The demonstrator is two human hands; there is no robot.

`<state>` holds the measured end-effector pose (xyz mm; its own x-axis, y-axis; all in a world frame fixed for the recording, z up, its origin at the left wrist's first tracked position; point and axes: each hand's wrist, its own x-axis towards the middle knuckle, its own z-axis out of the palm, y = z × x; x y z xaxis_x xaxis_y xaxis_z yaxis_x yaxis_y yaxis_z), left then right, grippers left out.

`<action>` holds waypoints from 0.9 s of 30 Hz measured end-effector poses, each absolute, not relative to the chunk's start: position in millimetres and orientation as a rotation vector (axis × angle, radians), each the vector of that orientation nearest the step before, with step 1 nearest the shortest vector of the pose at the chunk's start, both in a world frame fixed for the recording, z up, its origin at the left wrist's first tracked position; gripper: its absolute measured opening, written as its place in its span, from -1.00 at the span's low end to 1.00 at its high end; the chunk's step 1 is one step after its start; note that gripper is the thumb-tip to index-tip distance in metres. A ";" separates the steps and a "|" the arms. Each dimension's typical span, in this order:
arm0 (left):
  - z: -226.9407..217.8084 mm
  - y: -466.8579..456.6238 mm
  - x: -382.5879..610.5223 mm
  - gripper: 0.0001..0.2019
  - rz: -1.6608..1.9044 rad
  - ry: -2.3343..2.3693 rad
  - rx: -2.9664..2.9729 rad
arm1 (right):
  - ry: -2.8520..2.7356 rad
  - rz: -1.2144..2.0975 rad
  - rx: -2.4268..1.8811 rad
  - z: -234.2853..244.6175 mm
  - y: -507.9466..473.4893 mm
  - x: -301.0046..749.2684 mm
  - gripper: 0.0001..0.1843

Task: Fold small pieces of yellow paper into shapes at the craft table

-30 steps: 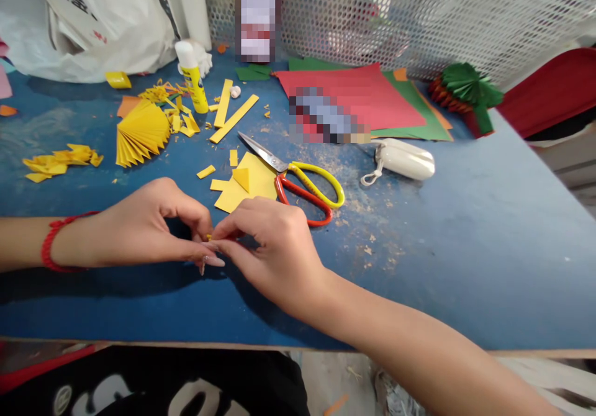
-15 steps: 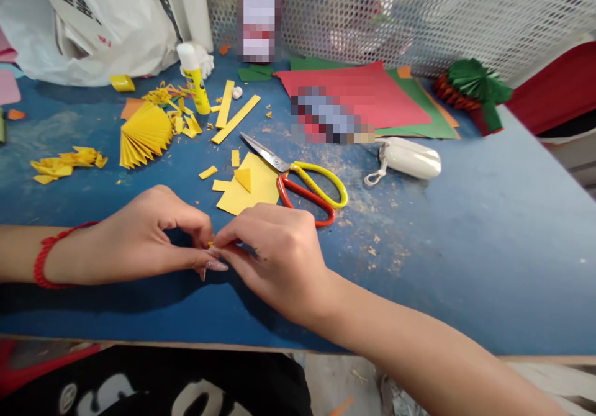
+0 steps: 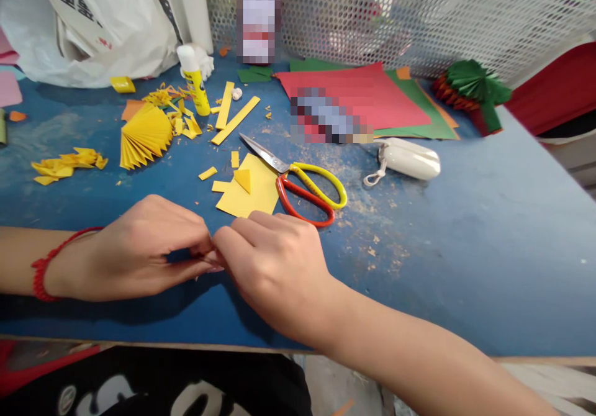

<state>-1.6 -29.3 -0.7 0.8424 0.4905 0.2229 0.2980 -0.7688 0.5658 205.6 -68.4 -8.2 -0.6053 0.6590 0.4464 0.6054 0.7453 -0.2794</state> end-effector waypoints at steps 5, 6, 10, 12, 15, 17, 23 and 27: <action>3.1 -30.5 1.1 -0.70 0.519 0.450 2.539 | -2.425 -0.018 -0.888 -6.5 -76.8 201.4 -0.68; 3.6 -31.1 1.3 -0.71 0.518 0.450 2.532 | -2.413 -0.024 -0.884 -6.5 -78.6 200.8 -0.68; 2.8 -34.9 0.6 -0.74 0.510 0.450 2.487 | -2.385 0.035 -0.867 -7.8 -84.5 199.8 -0.68; 0.8 -36.1 0.2 -0.74 0.527 0.431 2.477 | -2.371 0.064 -0.863 -8.9 -85.2 200.0 -0.69; -2.2 -34.7 0.1 -0.75 0.549 0.409 2.446 | -2.351 0.119 -0.837 -9.3 -81.8 200.9 -0.71; -3.4 -31.5 0.0 -0.75 0.561 0.412 2.416 | -2.334 0.230 -0.797 -8.4 -77.1 201.9 -0.73; -1.1 -22.4 -1.3 -0.68 0.524 0.586 2.218 | -2.240 0.675 -0.759 -8.0 -63.6 205.2 -0.71; 1.2 -20.9 0.2 -0.67 0.372 0.671 1.712 | -2.242 0.729 -0.739 -13.8 -60.2 205.8 -0.73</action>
